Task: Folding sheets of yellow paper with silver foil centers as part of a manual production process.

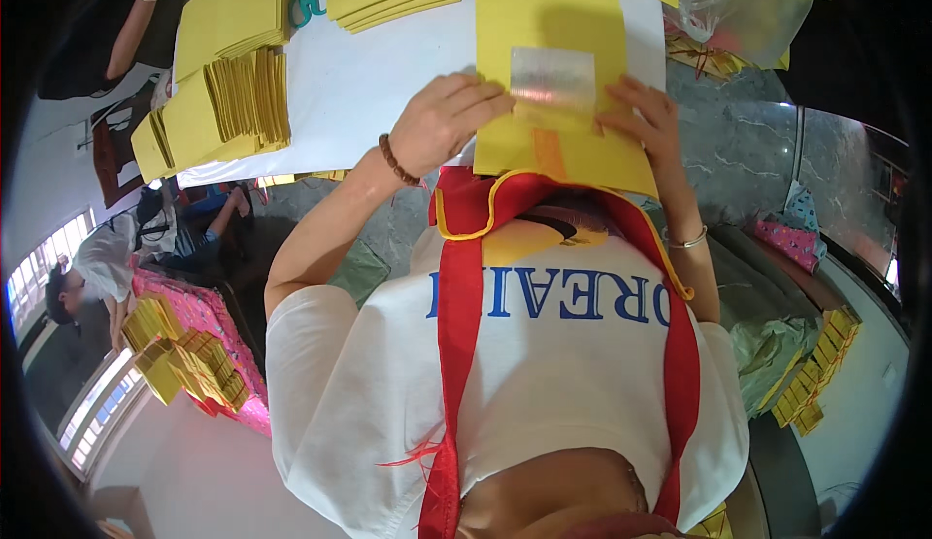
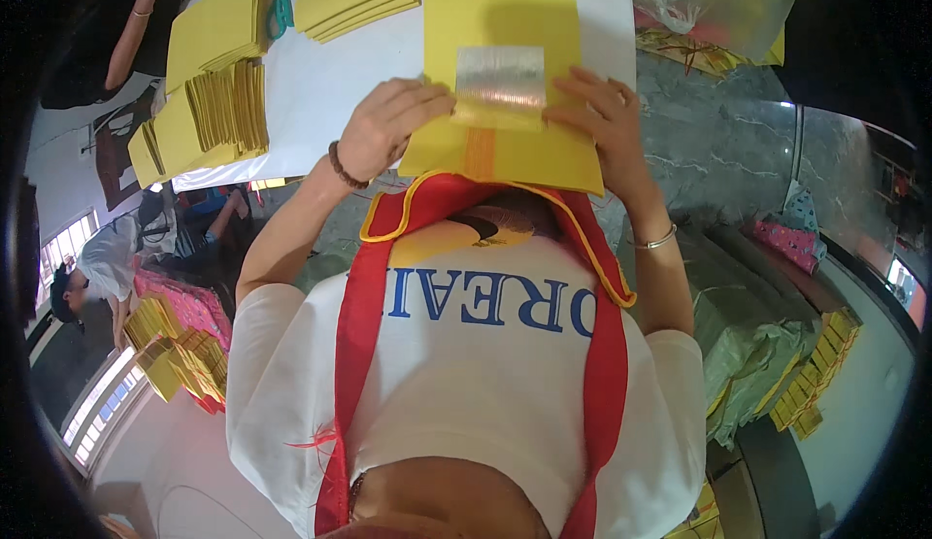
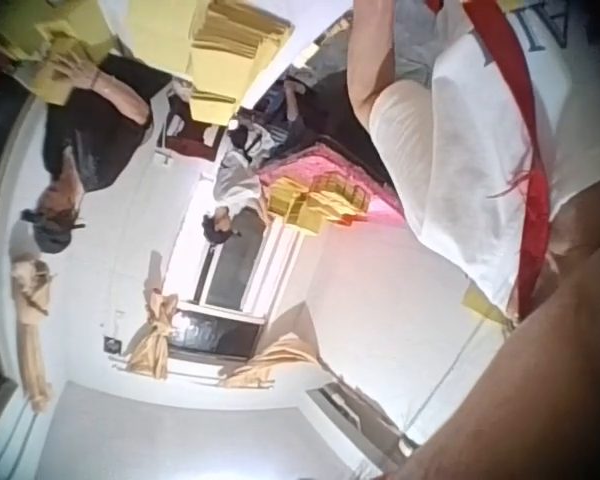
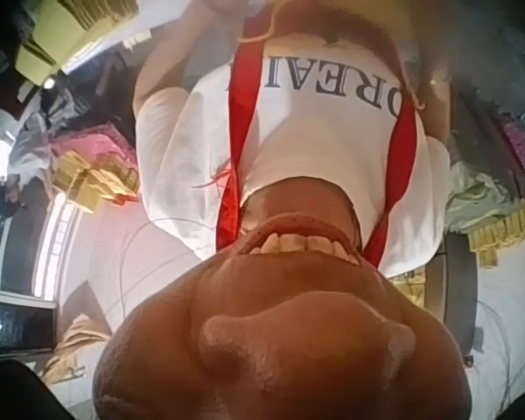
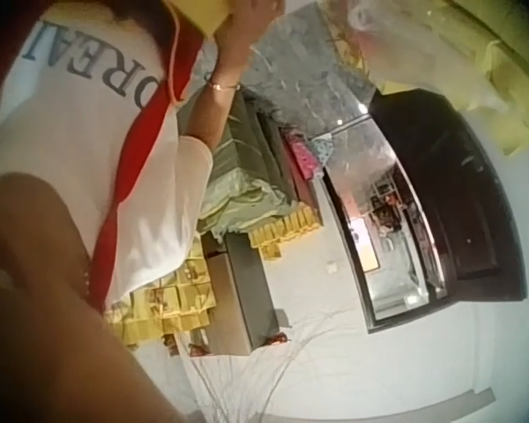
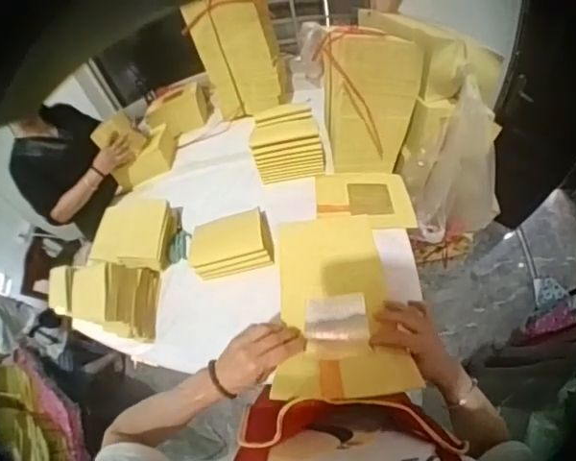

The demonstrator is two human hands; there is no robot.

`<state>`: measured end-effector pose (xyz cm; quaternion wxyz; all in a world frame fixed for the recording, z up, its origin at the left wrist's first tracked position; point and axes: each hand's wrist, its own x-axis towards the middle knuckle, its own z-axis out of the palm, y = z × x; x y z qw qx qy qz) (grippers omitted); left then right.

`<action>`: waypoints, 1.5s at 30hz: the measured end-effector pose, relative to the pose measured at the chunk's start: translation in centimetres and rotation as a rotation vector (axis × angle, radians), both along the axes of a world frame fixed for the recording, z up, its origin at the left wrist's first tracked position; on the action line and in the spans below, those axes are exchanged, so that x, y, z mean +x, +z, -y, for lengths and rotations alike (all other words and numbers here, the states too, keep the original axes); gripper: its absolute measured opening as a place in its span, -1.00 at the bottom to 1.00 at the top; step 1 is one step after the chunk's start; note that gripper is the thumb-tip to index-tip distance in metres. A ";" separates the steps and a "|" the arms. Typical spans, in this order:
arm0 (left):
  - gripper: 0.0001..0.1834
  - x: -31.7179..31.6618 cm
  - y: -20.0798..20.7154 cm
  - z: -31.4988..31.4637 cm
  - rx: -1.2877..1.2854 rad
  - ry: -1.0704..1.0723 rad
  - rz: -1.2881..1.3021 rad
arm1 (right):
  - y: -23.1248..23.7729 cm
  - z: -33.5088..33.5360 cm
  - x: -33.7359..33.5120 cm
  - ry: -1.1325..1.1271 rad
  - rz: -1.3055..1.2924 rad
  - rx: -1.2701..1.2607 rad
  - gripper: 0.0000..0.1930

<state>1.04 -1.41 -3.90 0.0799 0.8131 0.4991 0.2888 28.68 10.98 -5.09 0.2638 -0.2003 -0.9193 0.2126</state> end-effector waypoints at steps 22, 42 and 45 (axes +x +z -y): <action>-0.76 0.6 -0.5 -2.0 -0.842 0.519 1.078 | 0.5 0.2 -4.1 -0.427 -0.175 -0.892 -0.55; -0.54 1.2 -1.3 -2.4 -0.768 0.586 1.169 | -0.2 -0.5 -4.5 -0.508 -0.216 -0.959 -0.67; -0.52 1.4 -1.0 -2.4 -0.739 0.622 1.174 | -0.3 -0.5 -4.6 -0.519 -0.191 -0.955 -0.67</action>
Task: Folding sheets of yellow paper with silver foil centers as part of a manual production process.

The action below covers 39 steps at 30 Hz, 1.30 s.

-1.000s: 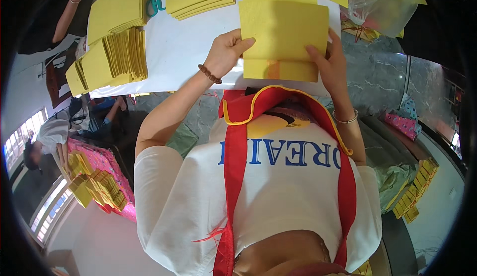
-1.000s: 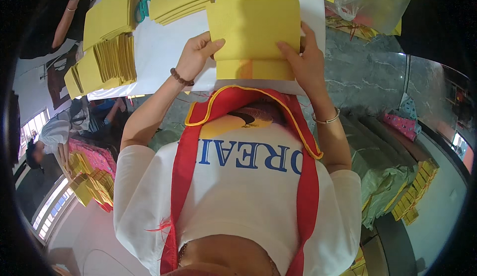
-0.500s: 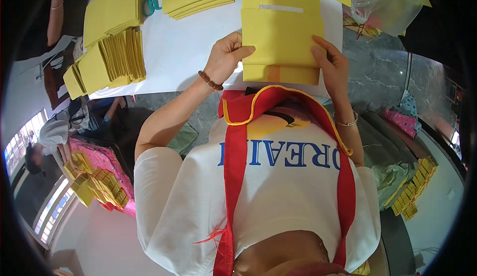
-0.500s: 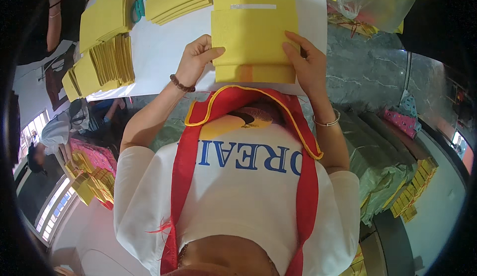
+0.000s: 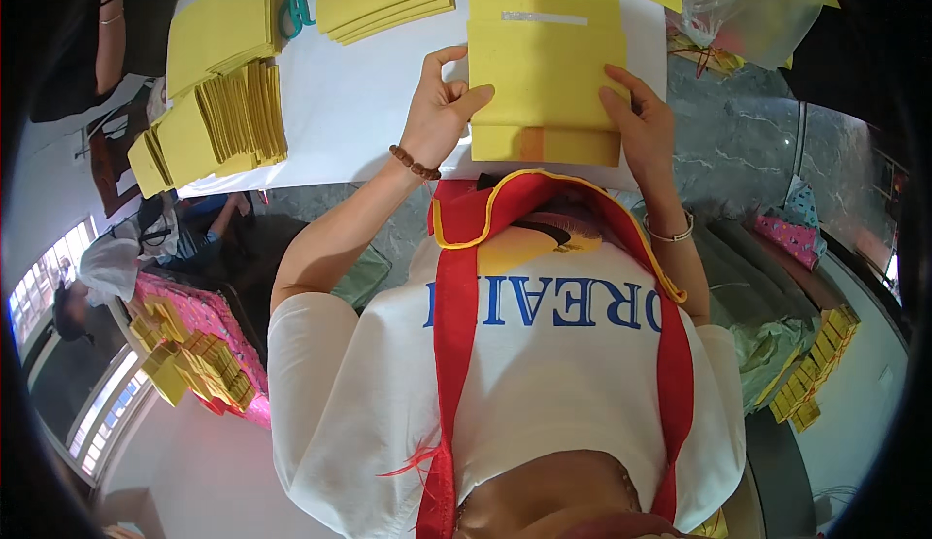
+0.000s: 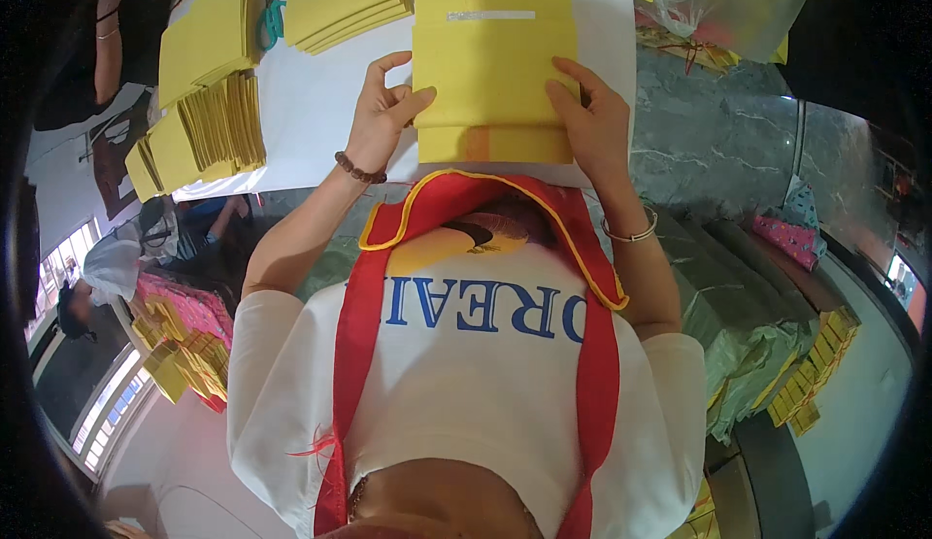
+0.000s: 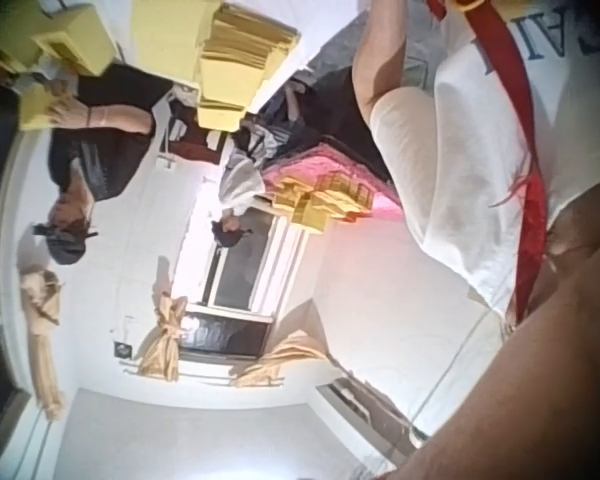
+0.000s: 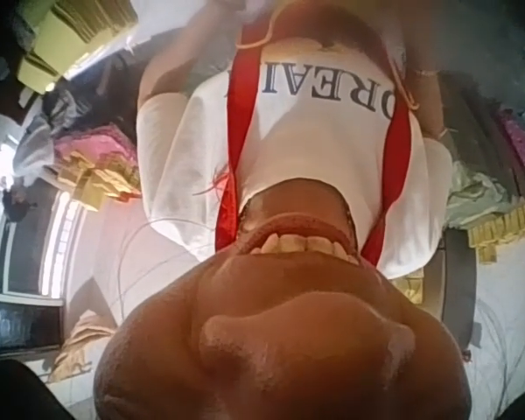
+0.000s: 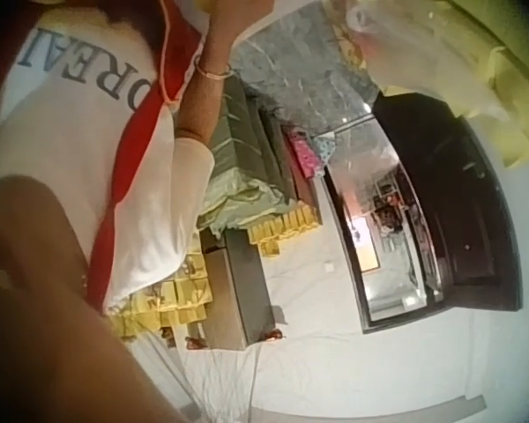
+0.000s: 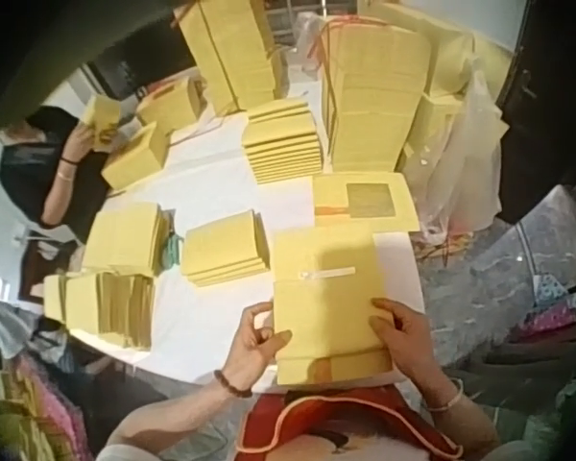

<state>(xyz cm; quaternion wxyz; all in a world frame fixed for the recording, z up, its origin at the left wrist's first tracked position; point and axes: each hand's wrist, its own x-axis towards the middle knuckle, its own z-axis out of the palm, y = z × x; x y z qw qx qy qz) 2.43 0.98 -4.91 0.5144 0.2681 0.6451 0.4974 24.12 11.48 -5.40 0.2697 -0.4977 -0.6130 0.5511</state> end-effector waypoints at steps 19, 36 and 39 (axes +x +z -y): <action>-0.26 4.6 0.8 -1.9 0.546 -0.714 -1.281 | -0.7 0.3 0.0 -0.030 0.046 0.121 -0.66; -0.29 3.8 -1.0 -1.5 0.504 -0.796 -1.186 | -1.0 4.9 2.5 0.396 0.478 0.835 -0.60; -0.35 3.3 -0.9 -1.7 0.498 -0.729 -1.035 | -1.7 4.9 2.6 0.384 0.481 0.853 -0.61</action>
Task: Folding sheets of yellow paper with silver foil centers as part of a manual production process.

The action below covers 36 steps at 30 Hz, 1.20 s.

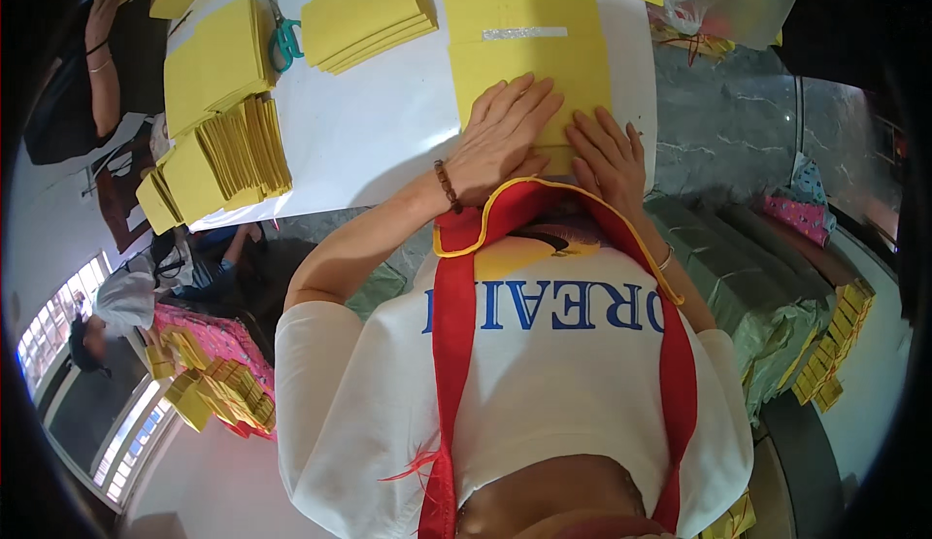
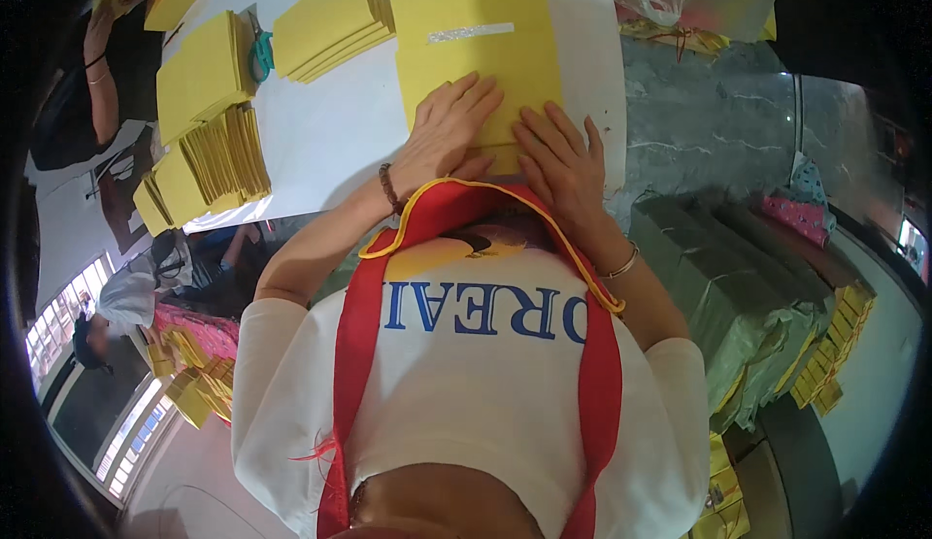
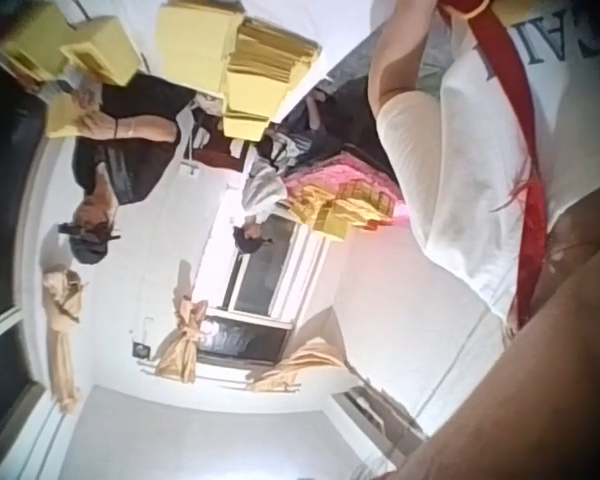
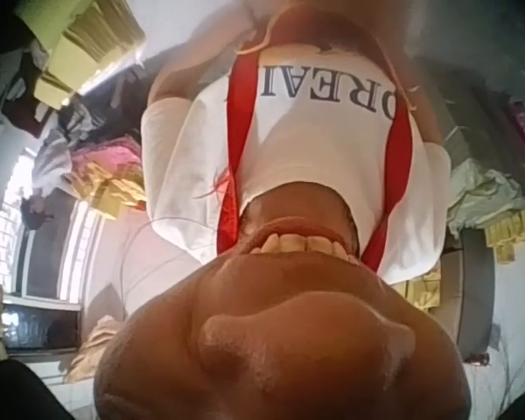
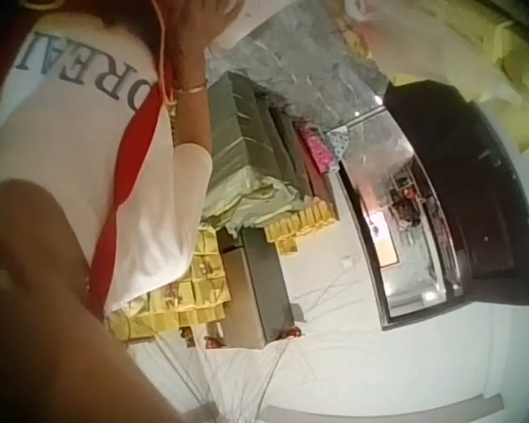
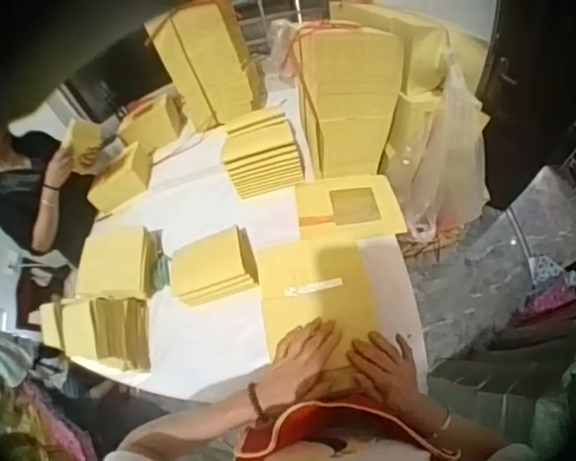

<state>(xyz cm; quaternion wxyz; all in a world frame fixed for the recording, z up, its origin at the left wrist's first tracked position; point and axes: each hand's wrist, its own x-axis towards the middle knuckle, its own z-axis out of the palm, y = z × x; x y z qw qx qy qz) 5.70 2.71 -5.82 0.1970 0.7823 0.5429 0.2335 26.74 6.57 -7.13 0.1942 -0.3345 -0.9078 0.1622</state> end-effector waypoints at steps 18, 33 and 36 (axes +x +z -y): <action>-0.54 1.3 0.9 -1.1 0.283 0.102 -0.485 | 1.5 -1.6 0.1 -0.056 -0.546 -0.566 -0.55; -0.40 -17.9 0.4 -3.5 0.509 0.548 -0.512 | 1.5 -2.1 -0.2 -0.149 -0.666 -0.599 -0.51; -0.38 -19.5 -4.0 -3.6 0.381 0.511 -0.531 | 1.2 -2.2 -0.4 -0.052 -0.620 -0.513 -0.57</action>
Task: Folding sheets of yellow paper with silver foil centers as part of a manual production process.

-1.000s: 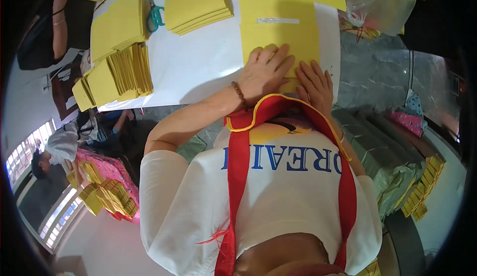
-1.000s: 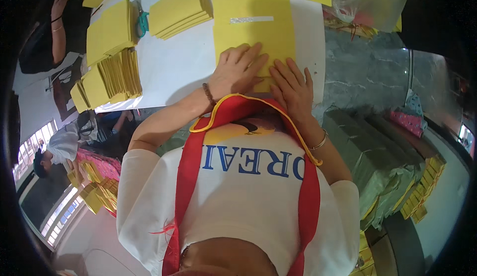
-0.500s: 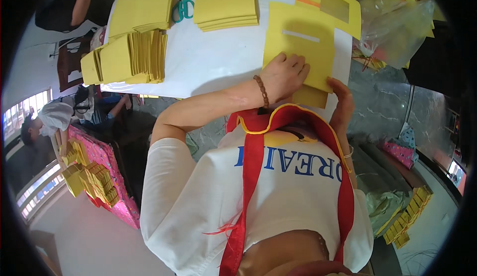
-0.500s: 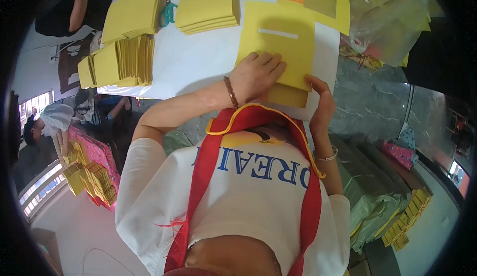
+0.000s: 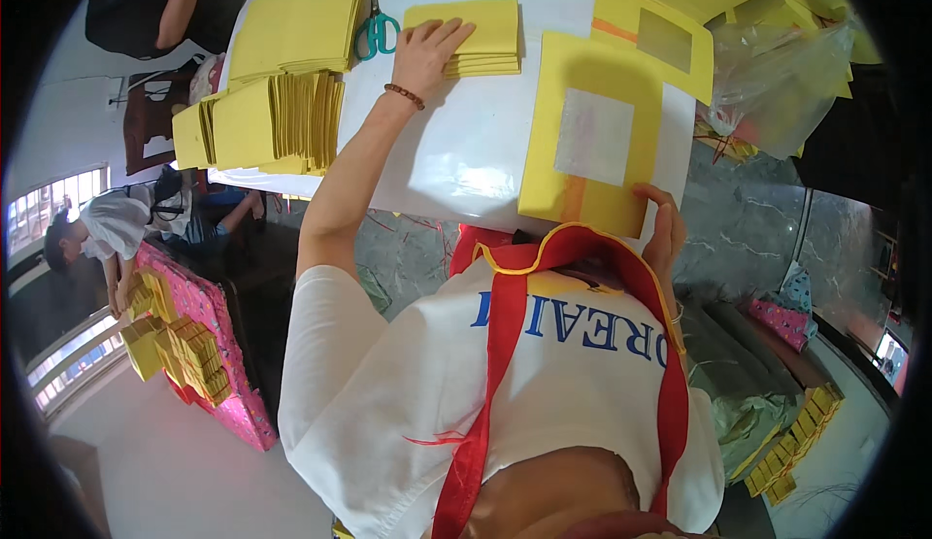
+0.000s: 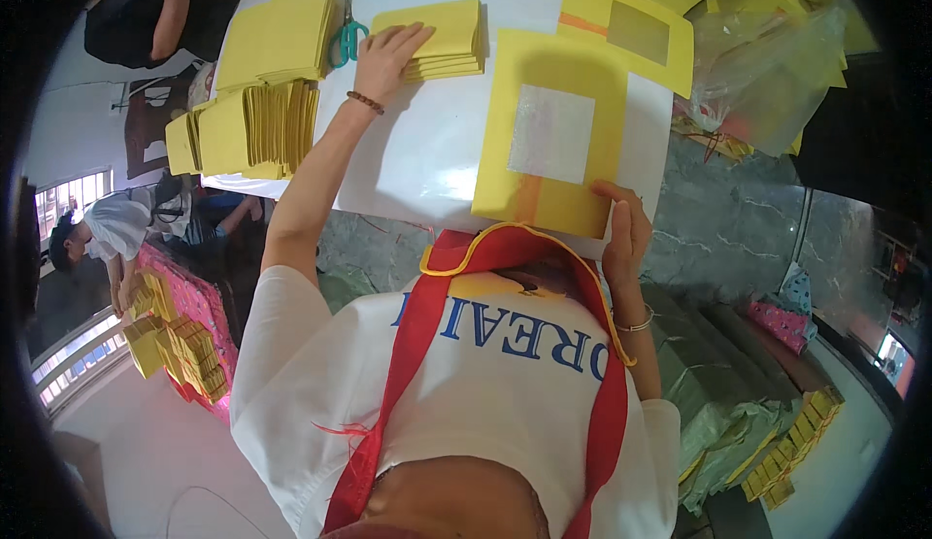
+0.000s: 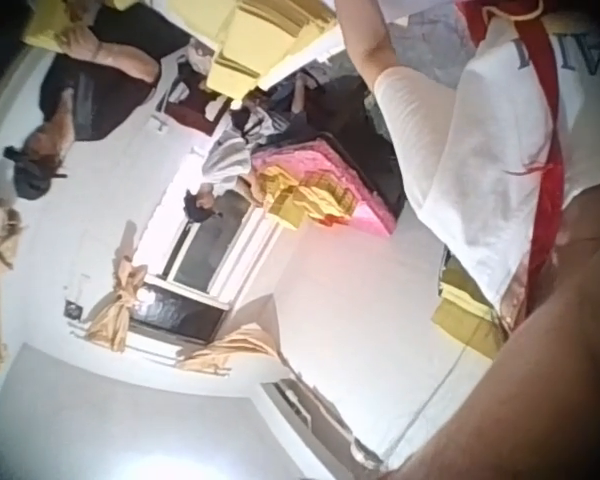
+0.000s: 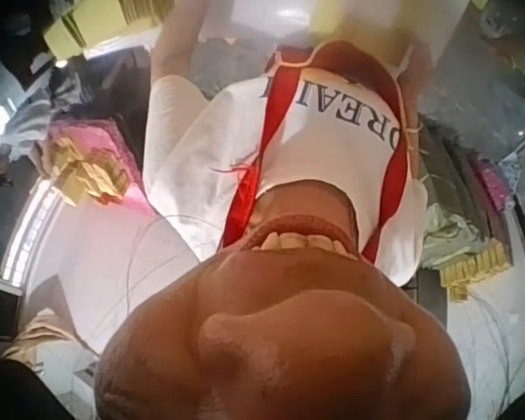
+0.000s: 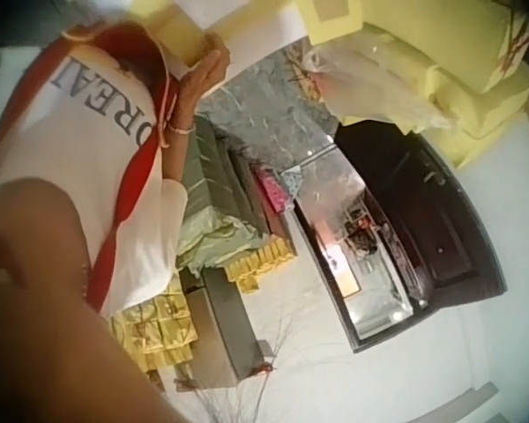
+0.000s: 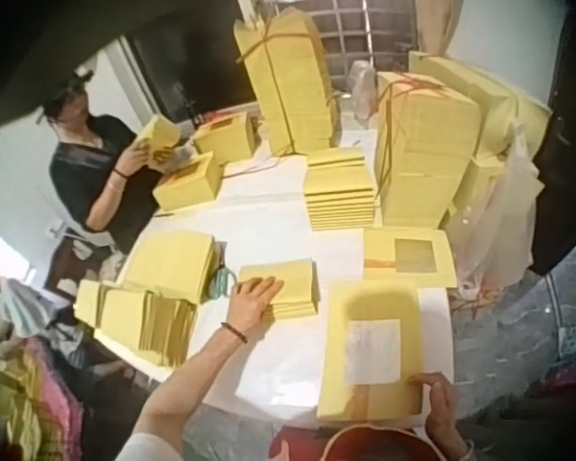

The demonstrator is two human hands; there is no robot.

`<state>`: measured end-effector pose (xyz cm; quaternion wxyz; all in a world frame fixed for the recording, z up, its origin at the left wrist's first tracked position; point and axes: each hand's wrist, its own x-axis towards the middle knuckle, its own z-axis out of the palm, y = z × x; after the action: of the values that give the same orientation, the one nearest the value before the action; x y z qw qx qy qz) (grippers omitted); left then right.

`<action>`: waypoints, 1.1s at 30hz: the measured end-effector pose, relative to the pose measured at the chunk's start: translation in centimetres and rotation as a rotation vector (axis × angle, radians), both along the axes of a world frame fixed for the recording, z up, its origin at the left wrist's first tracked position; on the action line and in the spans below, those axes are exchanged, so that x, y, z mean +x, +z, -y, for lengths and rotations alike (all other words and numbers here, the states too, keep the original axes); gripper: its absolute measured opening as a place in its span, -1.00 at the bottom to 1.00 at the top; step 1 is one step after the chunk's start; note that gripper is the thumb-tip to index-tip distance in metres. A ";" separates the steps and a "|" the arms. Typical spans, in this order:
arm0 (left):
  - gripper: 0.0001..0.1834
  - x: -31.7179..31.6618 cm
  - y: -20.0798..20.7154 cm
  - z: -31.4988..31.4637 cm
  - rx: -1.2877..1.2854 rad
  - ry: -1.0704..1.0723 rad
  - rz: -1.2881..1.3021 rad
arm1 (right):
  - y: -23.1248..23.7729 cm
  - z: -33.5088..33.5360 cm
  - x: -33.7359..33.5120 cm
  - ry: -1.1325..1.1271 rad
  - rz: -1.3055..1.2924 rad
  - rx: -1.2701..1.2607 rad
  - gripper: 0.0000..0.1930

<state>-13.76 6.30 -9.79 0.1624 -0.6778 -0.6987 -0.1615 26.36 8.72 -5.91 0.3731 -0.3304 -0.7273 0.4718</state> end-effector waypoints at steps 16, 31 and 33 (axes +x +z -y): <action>-0.31 1.3 -2.2 0.8 -0.220 0.057 0.088 | -0.4 0.2 -0.2 -0.052 0.035 -0.214 -0.76; -0.22 0.2 -1.5 0.8 -0.187 -0.031 0.093 | -0.3 -2.3 -0.7 0.085 0.218 0.135 -0.74; -0.20 0.1 -1.3 0.7 -0.174 -0.016 0.069 | -0.8 -2.5 -0.8 0.094 0.234 0.108 -0.74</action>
<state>-13.68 5.56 -11.12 0.0778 -0.6888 -0.7099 -0.1247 25.59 11.18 -6.73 0.2803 -0.3281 -0.8051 0.4070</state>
